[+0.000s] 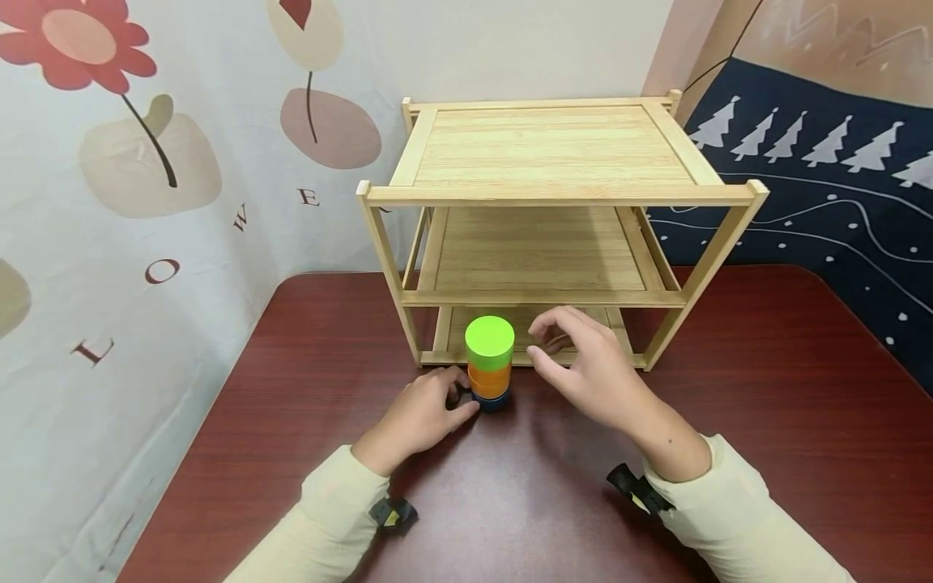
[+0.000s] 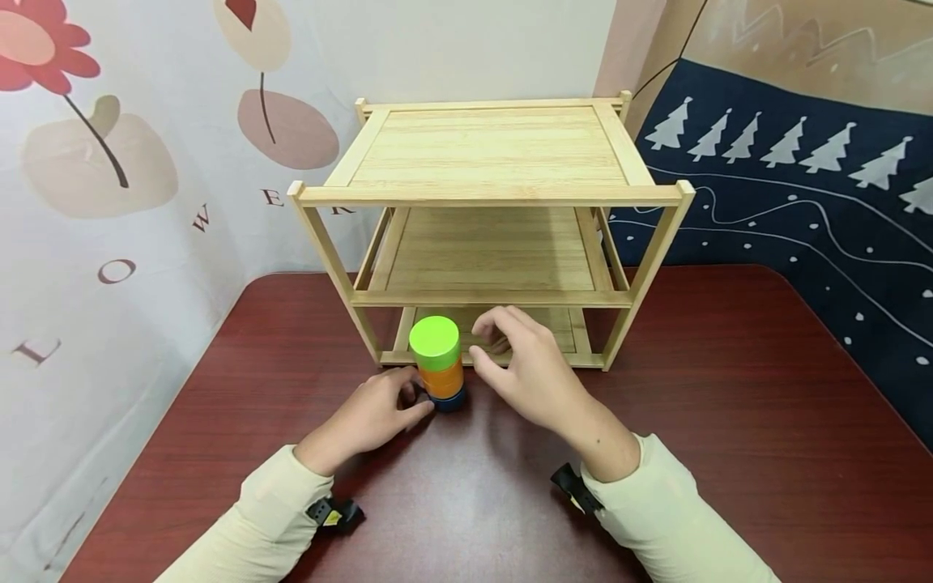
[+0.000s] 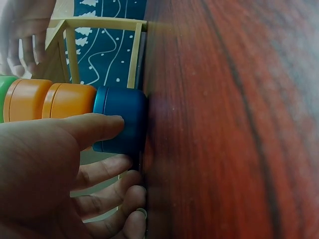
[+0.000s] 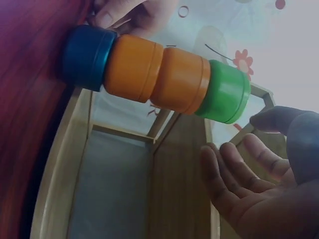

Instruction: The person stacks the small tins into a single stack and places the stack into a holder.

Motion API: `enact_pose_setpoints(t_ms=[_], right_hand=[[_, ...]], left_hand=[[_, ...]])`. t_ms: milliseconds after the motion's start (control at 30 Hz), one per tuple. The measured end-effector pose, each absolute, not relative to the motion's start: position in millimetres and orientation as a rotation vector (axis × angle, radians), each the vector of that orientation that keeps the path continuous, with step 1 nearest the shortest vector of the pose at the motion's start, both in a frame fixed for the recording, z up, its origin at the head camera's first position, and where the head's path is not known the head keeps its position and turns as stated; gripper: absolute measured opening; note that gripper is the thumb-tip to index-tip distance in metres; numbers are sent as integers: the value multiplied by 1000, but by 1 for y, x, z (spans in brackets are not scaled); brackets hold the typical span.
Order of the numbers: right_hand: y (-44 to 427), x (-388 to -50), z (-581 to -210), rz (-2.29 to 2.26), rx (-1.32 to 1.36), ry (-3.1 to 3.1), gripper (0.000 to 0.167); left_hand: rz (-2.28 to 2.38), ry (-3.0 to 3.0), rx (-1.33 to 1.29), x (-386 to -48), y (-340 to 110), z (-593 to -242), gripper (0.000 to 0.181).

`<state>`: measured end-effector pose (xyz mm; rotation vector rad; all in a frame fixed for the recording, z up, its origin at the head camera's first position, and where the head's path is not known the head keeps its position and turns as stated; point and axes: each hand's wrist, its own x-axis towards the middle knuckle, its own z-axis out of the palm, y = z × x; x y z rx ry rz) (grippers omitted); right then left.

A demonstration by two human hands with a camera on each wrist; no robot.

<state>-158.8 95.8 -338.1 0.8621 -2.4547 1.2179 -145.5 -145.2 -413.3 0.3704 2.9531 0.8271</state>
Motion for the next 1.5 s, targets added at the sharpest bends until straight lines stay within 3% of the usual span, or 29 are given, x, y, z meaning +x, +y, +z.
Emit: enact_pose_setpoints(t_ms=[1500], right_hand=[[88, -178, -375, 1445, 877, -2694, 25]], left_hand=[[839, 2960, 376, -145, -145, -414, 20]])
